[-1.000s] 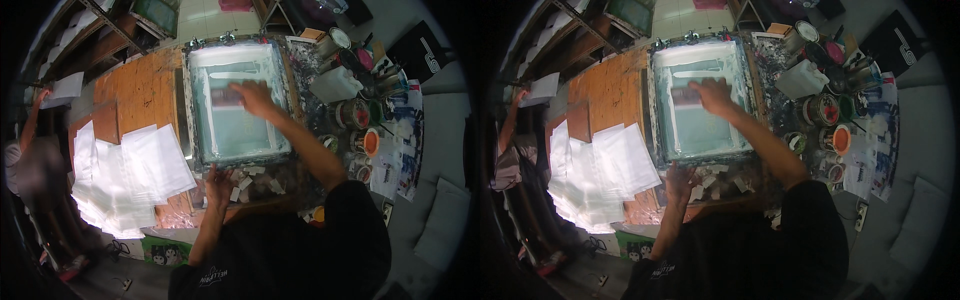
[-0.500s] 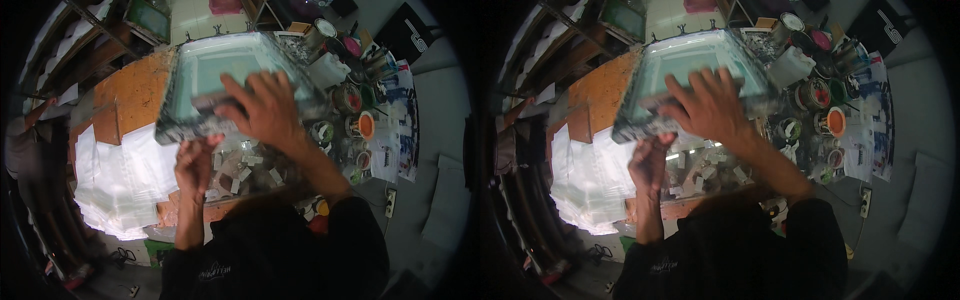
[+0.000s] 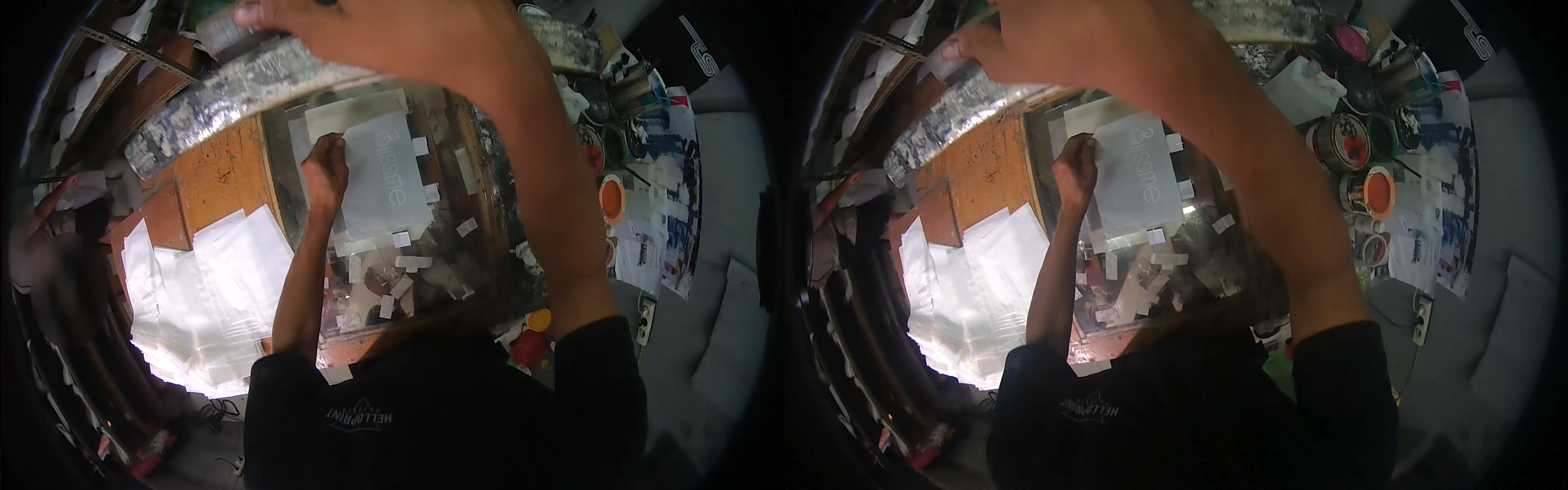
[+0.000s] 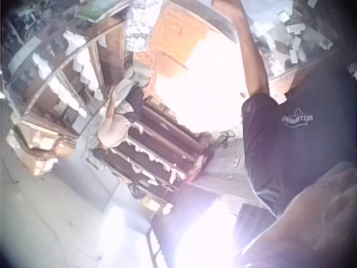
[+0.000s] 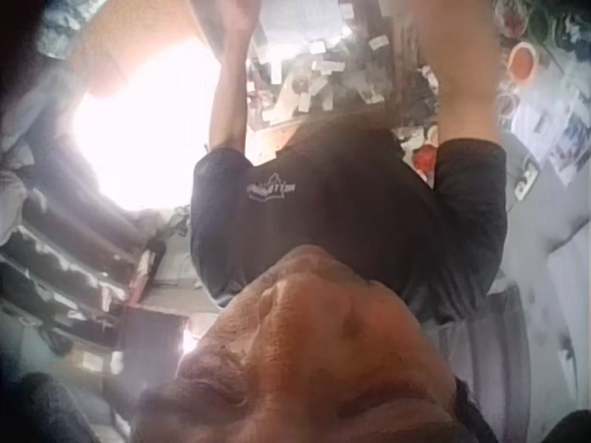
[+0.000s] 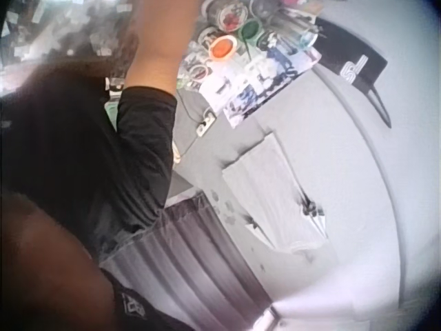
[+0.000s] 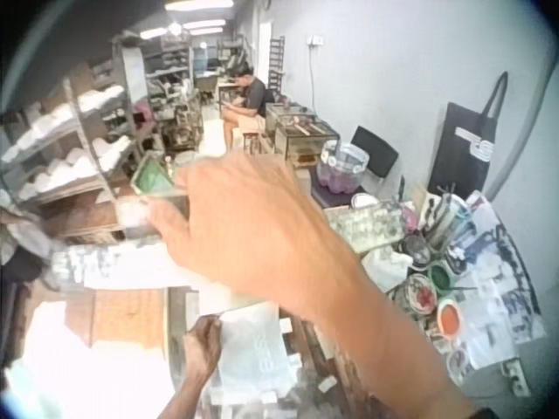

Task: The person repeatedly places white paper under a screen printing frame, pulls a squeegee across the screen to apply ink, and removes the printed paper. The process is repeated continuously throughout the clip.

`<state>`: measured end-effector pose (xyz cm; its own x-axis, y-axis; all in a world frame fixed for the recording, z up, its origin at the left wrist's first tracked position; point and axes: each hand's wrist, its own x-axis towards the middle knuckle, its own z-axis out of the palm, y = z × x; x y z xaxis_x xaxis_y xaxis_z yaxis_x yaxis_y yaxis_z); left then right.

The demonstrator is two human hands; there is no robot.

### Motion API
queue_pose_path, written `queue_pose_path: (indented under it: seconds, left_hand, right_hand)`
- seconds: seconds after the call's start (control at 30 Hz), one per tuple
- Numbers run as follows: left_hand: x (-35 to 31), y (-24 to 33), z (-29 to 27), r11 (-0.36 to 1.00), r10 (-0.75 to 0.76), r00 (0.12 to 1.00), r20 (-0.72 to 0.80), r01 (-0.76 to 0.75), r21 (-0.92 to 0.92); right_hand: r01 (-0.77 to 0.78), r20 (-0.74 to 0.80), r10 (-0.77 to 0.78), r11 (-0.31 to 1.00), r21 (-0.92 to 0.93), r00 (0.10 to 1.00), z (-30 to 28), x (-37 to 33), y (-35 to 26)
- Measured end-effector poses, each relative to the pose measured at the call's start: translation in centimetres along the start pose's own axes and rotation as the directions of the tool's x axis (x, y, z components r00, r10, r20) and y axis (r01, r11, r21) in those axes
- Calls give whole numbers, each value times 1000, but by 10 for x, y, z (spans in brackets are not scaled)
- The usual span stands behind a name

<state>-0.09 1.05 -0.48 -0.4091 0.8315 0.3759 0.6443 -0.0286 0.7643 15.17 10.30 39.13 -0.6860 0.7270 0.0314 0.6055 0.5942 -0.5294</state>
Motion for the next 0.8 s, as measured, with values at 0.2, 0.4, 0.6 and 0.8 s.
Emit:
queue_pose_path:
  seconds: [0.2,0.4,0.6,0.8]
  left_hand:
    - [-18,-93,-148,902,-431,887,-167,430,-44]
    - [-59,-158,-348,728,-193,645,-739,599,333]
    - [-224,-28,-212,647,-202,975,92,62,760]
    - [-166,20,-46,819,-125,968,217,-23,573]
  right_hand:
    - [196,-321,-279,943,-268,905,29,9,18]
    - [89,-288,-144,977,-196,947,22,13,7]
    - [97,-294,-175,960,-264,940,37,20,-12]
    - [300,-307,-385,909,-289,870,49,21,1]
